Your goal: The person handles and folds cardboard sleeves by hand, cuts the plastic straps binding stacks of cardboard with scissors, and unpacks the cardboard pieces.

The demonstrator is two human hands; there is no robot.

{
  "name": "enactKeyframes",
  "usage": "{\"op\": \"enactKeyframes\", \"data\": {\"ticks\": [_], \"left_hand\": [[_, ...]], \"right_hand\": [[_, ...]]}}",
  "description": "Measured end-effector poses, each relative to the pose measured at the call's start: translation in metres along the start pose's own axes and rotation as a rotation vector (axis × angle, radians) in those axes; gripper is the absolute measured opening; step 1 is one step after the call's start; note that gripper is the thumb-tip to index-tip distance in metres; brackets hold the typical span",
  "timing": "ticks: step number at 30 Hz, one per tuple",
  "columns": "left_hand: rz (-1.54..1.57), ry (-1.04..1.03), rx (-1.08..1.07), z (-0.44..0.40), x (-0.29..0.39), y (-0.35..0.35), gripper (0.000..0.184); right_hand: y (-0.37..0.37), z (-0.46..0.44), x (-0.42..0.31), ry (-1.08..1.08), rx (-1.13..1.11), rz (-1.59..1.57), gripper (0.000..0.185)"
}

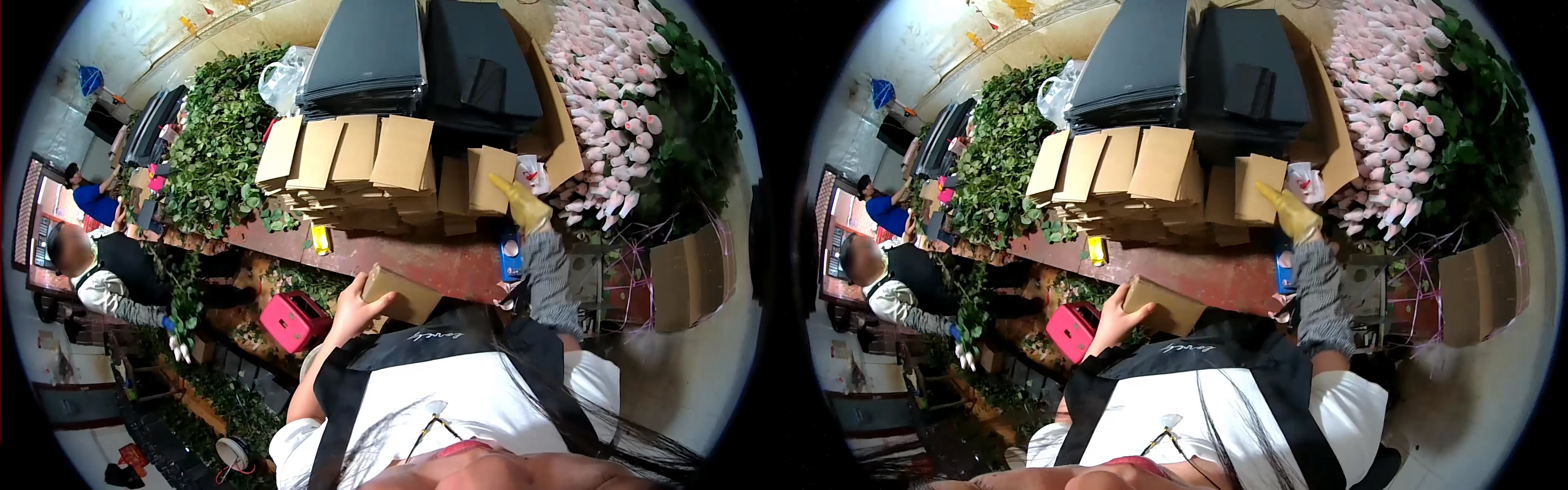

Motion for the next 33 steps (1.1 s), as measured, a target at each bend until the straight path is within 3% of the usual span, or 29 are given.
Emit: {"op": "enactKeyframes", "data": {"ticks": [1,4,5,7,9,10,14,17,18,20,22,24,26,28,29,32,33], "left_hand": [[-0.036,0.039,-0.023,0.001,0.008,0.001,0.047],[-0.023,0.026,-0.007,-0.003,-0.002,0.006,0.047],[0.034,0.017,-0.005,-0.003,-0.007,0.007,0.047],[0.106,0.050,-0.020,-0.004,-0.007,0.006,0.047],[0.190,0.124,-0.036,-0.004,-0.004,0.007,0.049],[0.180,0.124,-0.034,-0.004,-0.008,0.008,0.049],[0.135,0.137,-0.064,-0.013,-0.010,0.005,0.050],[-0.012,0.022,-0.020,-0.030,0.000,0.008,0.055],[-0.007,0.018,-0.014,-0.038,0.002,0.007,0.055],[-0.149,-0.037,-0.073,-0.056,0.013,-0.001,0.060],[-0.232,-0.031,-0.124,-0.065,0.048,-0.021,0.065],[-0.221,-0.083,-0.170,-0.074,0.066,-0.049,0.064],[-0.189,-0.159,-0.158,-0.079,0.085,-0.063,0.048],[0.161,-0.225,-0.077,-0.082,0.083,-0.065,0.033],[0.317,-0.178,-0.159,-0.082,0.072,-0.067,0.032],[0.225,-0.221,-0.097,-0.070,0.059,-0.055,0.032],[0.224,-0.223,-0.102,-0.065,0.050,-0.054,0.032]], "right_hand": [[-0.022,-0.008,0.036,-0.084,-0.069,-0.188,0.063],[-0.031,-0.025,0.035,0.102,-0.115,-0.098,0.064],[-0.080,-0.037,0.069,-0.049,-0.200,-0.547,0.045],[-0.112,-0.044,0.082,-0.192,-0.260,-0.893,0.039],[-0.096,-0.063,0.019,-0.064,-0.346,-0.340,0.034],[-0.073,-0.065,-0.021,0.048,-0.428,0.117,0.032],[-0.055,-0.045,-0.031,-0.070,-0.380,0.046,0.036],[-0.006,-0.016,-0.014,-0.719,0.256,-0.807,0.061],[0.020,-0.003,-0.033,-0.623,0.362,-0.673,0.068],[0.033,0.009,-0.072,-0.403,0.320,-0.789,0.072],[0.029,0.021,-0.137,-0.272,0.065,-1.089,0.077],[-0.003,0.041,-0.170,-0.170,-0.123,-0.779,0.083],[-0.014,0.051,-0.178,-0.362,-0.133,-1.053,0.087],[-0.002,0.053,-0.160,-0.378,0.014,-1.025,0.082],[0.008,0.050,-0.145,-0.441,0.083,-1.072,0.081],[0.050,0.030,-0.113,-0.651,0.149,-1.416,0.069],[0.057,0.018,-0.101,-0.611,0.166,-1.382,0.064]]}}
Point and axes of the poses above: each hand's wrist, its own z-axis away from the middle knuckle, its own y-axis out of the back of the hand, x = y × z, the point moved 7 cm from there along -z, towards the middle knuckle, and after that the axes turned 2 degrees about -z, right-handed, at the moved point
